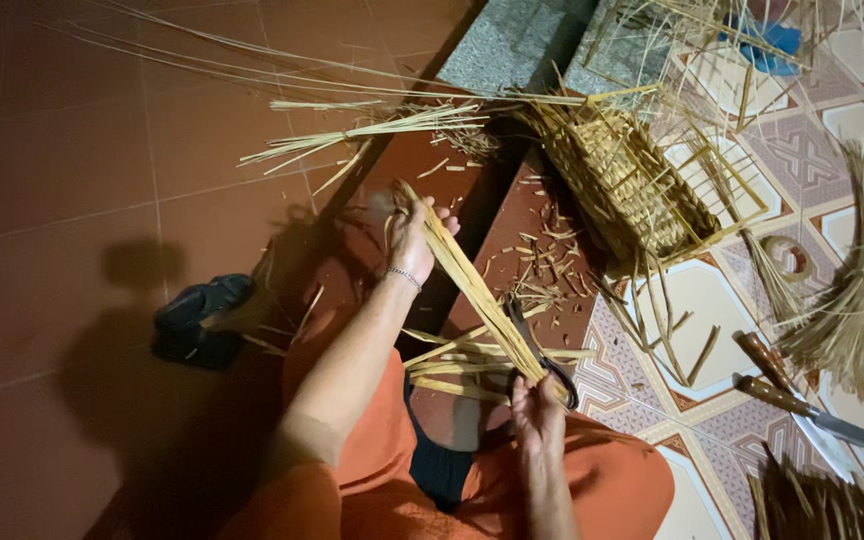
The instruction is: The person sits on the floor and uses shears to trim dried palm leaves, then weaves them into a partially completed basket frame. Trimmed pieces are set aside, and the basket is periodically lifted and repositioned.
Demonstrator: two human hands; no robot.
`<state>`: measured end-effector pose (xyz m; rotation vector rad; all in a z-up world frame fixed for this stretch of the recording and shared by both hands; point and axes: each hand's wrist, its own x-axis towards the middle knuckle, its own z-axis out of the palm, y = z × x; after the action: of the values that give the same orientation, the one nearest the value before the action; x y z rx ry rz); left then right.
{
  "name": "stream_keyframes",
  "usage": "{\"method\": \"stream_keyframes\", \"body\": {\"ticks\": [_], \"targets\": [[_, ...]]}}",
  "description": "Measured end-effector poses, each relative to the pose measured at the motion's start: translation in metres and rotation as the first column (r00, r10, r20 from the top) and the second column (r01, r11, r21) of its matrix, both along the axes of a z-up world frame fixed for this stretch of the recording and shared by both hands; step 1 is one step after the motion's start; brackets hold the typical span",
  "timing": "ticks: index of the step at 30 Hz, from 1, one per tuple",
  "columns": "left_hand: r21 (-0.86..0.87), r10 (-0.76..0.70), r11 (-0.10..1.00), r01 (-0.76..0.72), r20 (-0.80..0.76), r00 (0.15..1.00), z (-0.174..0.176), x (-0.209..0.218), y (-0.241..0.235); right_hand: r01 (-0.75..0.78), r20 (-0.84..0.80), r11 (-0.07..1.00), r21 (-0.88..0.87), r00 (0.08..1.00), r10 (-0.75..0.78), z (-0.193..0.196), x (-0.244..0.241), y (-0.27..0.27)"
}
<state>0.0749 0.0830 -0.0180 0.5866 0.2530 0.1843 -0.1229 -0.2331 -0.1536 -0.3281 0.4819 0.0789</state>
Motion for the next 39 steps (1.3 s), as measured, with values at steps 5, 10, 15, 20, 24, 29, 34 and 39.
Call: {"method": "stream_keyframes", "body": {"ticks": [5,10,15,20,24,29,34,39], "targets": [[-0.065,0.035,0.997,-0.036,-0.023,0.999,0.003,0.004,0.027,0.001,-0.058,0.999,-0.054,0.998,-0.004,-0.002,-0.013,-0.004],[-0.114,0.072,0.991,-0.073,-0.015,0.997,0.009,-0.002,0.062,0.047,0.049,0.995,-0.093,0.998,-0.043,0.018,-0.023,-0.022],[0.012,0.07,0.997,-0.07,-0.03,0.997,0.031,-0.016,0.06,0.056,-0.005,0.978,-0.2,0.998,-0.058,0.027,-0.034,-0.023],[-0.071,0.133,0.989,-0.131,0.03,0.991,0.057,-0.016,0.076,0.042,0.068,0.983,-0.18,0.997,-0.03,0.017,-0.037,-0.027],[-0.091,0.168,0.983,-0.157,0.134,0.977,0.061,-0.016,0.096,0.051,0.038,0.981,-0.186,0.998,-0.045,0.009,-0.036,-0.04],[0.09,0.065,0.992,-0.083,0.18,0.981,0.074,-0.03,0.095,0.001,-0.027,0.978,-0.21,1.0,-0.007,0.005,-0.034,-0.037],[0.48,-0.041,0.876,-0.056,0.189,0.981,0.115,-0.054,0.082,-0.096,-0.117,0.956,-0.278,0.991,0.065,0.021,-0.029,-0.011],[0.757,-0.187,0.649,0.08,0.057,0.981,0.135,-0.063,0.063,-0.454,-0.175,0.66,-0.598,0.878,0.445,0.059,-0.044,0.032]]}}
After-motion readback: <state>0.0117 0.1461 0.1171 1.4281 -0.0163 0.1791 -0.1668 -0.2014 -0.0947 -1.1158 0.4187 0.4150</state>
